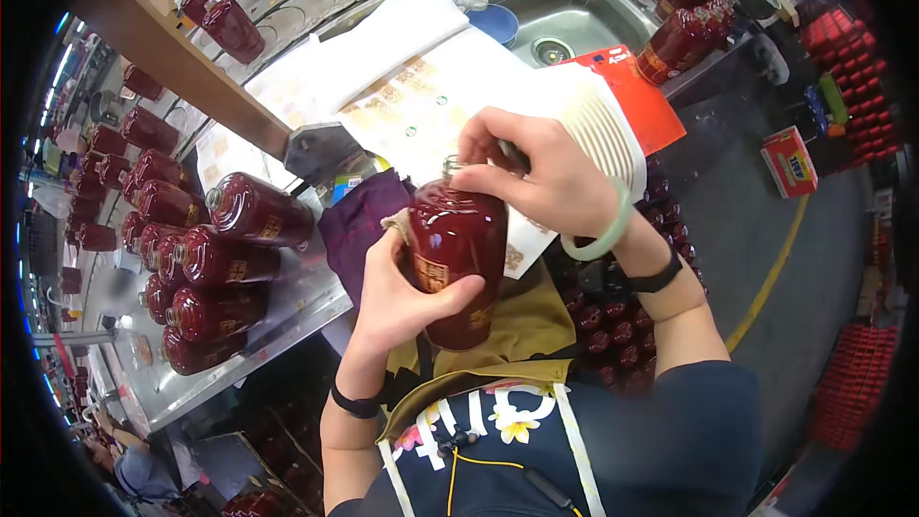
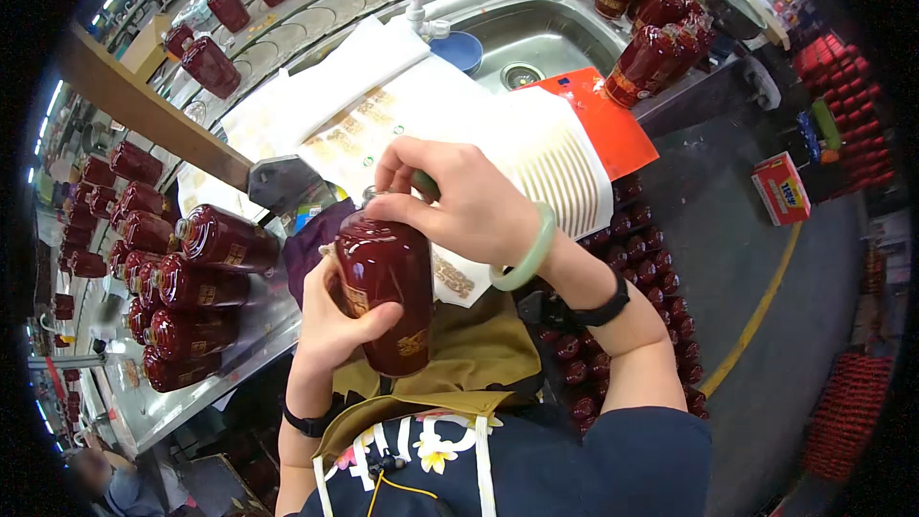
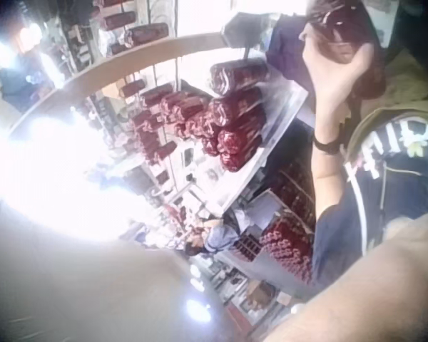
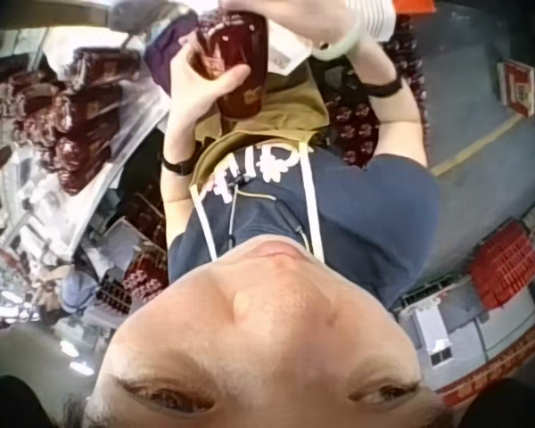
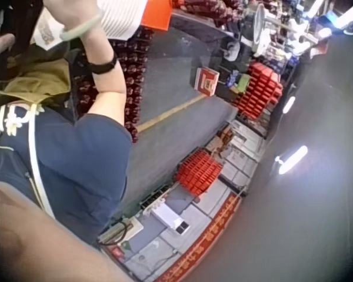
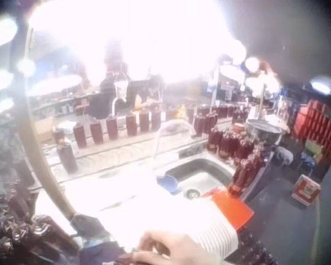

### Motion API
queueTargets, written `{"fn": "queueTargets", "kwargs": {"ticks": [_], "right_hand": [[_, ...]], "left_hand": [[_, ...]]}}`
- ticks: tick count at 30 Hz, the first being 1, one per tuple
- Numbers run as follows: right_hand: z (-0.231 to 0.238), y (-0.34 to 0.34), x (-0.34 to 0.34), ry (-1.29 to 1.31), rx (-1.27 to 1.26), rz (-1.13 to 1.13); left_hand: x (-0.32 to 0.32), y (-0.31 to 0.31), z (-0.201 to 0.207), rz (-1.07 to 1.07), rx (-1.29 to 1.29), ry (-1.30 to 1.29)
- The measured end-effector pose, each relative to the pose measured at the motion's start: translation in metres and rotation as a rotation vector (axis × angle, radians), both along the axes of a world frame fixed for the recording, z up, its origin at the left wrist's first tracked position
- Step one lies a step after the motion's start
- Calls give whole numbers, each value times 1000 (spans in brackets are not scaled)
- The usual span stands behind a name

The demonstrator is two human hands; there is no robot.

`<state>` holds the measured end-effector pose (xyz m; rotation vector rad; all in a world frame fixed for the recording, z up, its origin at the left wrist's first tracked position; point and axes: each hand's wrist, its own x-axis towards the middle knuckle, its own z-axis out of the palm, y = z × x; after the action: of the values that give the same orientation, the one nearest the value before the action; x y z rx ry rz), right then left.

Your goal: Apply gold-foil decorative labels and seals to red ceramic liquor bottles at a factory workstation.

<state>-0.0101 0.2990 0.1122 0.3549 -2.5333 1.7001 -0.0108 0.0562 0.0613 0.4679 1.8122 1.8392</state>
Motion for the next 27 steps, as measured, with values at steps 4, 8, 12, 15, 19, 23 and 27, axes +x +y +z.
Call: {"fn": "queueTargets", "kwargs": {"ticks": [4,8,12,15,19,23,27], "right_hand": [[19,37,27,187,282,64],[36,84,50,221,459,-203],[37,157,35,339,609,-624],[17,209,10,380,785,-785],[-12,254,-28,385,874,-881],[-24,269,-53,305,936,-912],[-19,273,-61,218,1015,-913]], "left_hand": [[-5,44,11,-57,-65,497],[-6,60,10,-50,-253,872],[-5,35,3,92,-219,694],[-3,18,0,189,-248,716],[0,7,-4,297,-185,606],[6,-13,-6,380,-188,582],[13,-39,-4,479,-186,596]]}}
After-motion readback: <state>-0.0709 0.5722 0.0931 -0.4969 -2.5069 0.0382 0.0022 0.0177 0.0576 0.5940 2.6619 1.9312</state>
